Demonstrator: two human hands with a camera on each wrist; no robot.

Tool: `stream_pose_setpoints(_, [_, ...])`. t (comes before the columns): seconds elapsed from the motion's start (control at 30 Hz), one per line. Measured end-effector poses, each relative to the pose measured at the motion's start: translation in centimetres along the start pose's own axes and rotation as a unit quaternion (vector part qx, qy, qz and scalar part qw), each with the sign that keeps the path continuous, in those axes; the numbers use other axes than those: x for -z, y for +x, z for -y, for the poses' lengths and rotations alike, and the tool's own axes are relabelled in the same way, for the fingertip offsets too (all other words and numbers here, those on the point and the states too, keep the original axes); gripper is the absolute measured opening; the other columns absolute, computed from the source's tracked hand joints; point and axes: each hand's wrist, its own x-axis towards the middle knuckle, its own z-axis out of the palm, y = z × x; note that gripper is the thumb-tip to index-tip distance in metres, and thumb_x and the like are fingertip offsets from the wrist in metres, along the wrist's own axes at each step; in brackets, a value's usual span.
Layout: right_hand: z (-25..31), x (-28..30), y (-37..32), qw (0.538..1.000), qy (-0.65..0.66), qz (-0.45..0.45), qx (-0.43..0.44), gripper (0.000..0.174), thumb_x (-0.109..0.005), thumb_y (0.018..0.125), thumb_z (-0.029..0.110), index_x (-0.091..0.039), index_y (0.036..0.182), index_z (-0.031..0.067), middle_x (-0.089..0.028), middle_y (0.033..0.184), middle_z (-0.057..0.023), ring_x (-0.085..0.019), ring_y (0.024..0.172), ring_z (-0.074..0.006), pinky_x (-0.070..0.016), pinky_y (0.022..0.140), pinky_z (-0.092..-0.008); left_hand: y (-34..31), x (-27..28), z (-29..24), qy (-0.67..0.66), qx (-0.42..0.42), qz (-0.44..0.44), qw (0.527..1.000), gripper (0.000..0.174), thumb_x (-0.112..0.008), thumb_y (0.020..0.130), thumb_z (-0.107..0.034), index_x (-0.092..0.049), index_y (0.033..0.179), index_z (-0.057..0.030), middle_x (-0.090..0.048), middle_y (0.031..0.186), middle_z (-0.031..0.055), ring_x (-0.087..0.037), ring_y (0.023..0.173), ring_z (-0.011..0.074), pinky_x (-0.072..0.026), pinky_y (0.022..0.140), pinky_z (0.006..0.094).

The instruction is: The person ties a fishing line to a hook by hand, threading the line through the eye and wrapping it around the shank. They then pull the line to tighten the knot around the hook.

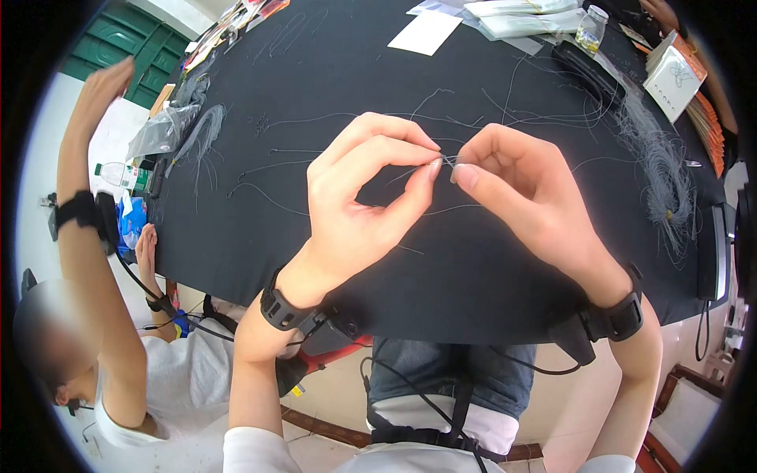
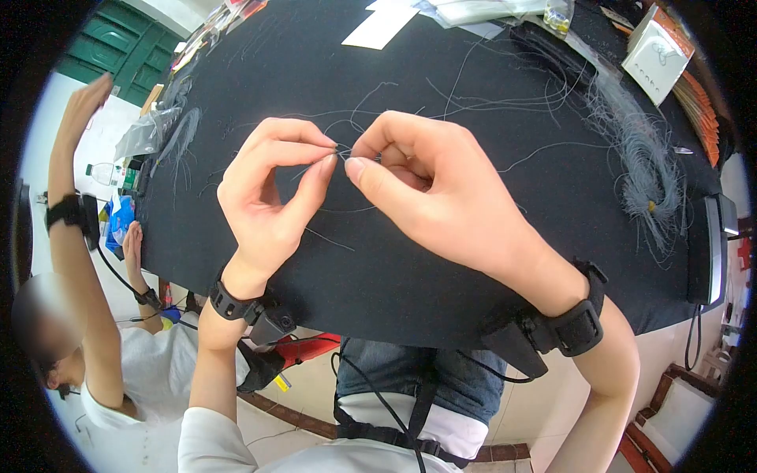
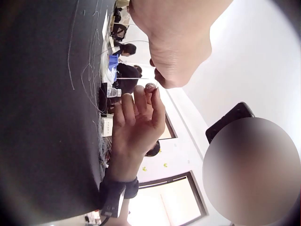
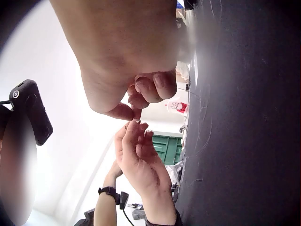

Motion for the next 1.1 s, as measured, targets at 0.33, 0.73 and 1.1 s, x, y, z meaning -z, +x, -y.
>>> stream_pose_setpoints(0.33, [0.5, -0.1, -0.2, 0.995, -0.093, -0.004, 0.031, 0.009, -0.058, 0.077, 0.008, -0.055, 0.074, -0.0002, -0.040, 0.047, 0.0004, -0.037, 0.042, -0.0054, -0.0277, 0.041, -0.0223, 0.0, -0.3, 0.1, 0.018, 0.021, 0.027, 0.999, 0.017, -0.063, 0.066, 0.009, -0.060, 0.079, -0.0008, -0.060, 0.084, 0.0090, -0.057, 0.076, 0.0156, -0.0443, 0.068, 0.0252])
stream_pose_setpoints(0.73, [0.0, 0.3, 0.1, 0.990, -0.112, -0.050, 0.062, 0.009, -0.057, 0.077, 0.008, -0.056, 0.074, 0.0000, -0.041, 0.048, -0.0004, -0.036, 0.043, -0.0050, -0.0282, 0.042, -0.0213, 0.1, -0.6, 0.2, -0.003, -0.016, 0.075, 0.997, 0.019, -0.064, 0.060, 0.007, -0.060, 0.075, -0.0036, -0.059, 0.079, 0.0054, -0.057, 0.068, 0.0182, -0.0466, 0.059, 0.0258])
stream_pose_setpoints(1.1, [-0.9, 0.9, 0.7, 0.999, -0.038, -0.015, 0.028, 0.017, -0.058, 0.082, 0.015, -0.059, 0.080, -0.0017, -0.051, 0.059, 0.0013, -0.042, 0.052, -0.0023, -0.0313, 0.047, -0.0190, 0.0, -0.3, 0.1, -0.050, -0.025, 0.075, 0.996, 0.017, -0.062, 0.065, 0.010, -0.062, 0.079, 0.0000, -0.061, 0.084, 0.0112, -0.058, 0.074, 0.0171, -0.0457, 0.066, 0.0257])
